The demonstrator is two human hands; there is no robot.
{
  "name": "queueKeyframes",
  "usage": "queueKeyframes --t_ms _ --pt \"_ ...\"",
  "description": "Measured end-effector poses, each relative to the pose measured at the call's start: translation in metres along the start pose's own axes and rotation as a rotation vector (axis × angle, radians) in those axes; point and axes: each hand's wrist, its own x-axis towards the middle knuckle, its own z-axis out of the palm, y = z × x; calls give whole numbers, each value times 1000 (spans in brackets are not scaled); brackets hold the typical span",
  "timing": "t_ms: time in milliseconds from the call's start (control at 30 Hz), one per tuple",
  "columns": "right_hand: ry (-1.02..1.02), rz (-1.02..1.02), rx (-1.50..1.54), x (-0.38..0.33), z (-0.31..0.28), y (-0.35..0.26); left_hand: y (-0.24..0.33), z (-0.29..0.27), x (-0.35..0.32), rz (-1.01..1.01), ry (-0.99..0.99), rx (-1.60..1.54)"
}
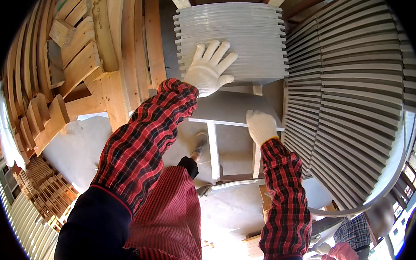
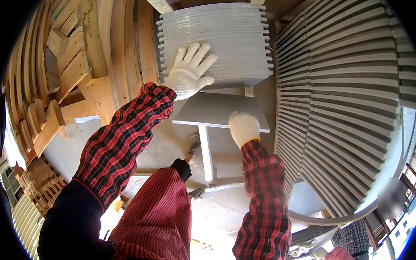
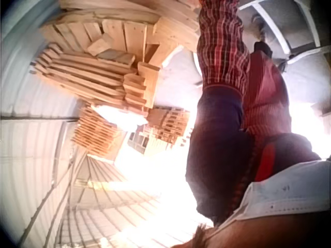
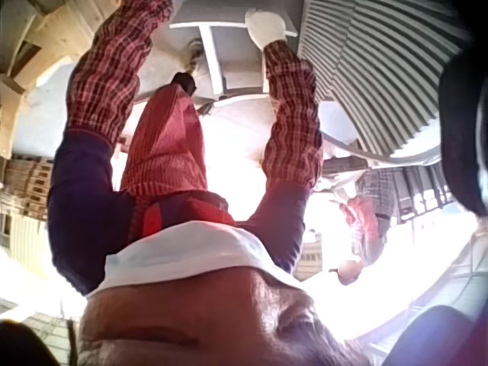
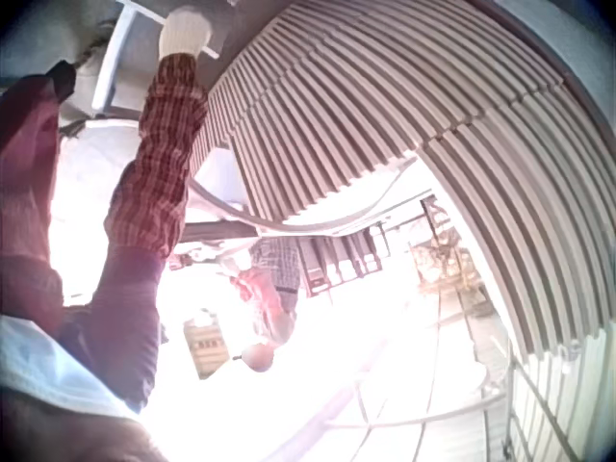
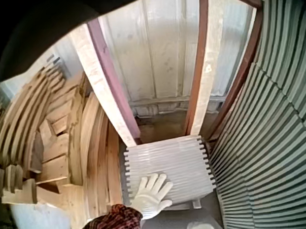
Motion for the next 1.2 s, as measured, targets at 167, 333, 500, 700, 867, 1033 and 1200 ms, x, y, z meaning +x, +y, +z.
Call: queueKeyframes --t_ms 167,333,500,700,867,1033,1200 --pt "-189 184 396 -66 -64 -97 -1 13 -8 -75 -54 53" --pt "-326 444 706 -233 -29 -130 38 -6 -65 -145 -89 -368" --pt "-363 751 974 -435 -6 -212 136 -11 -224 -598 -399 -961" --pt "-336 1050 1078 -631 -20 -286 328 -42 -361 -255 -1033 -775" --pt "-54 1240 1285 -782 -26 -337 455 47 -480 -540 -996 -839" --pt "402 1508 1596 -884 -30 -403 579 59 -563 -499 -1360 -1333" --pt "652 1549 1668 -919 -16 -421 653 50 -579 -452 -952 -1399"
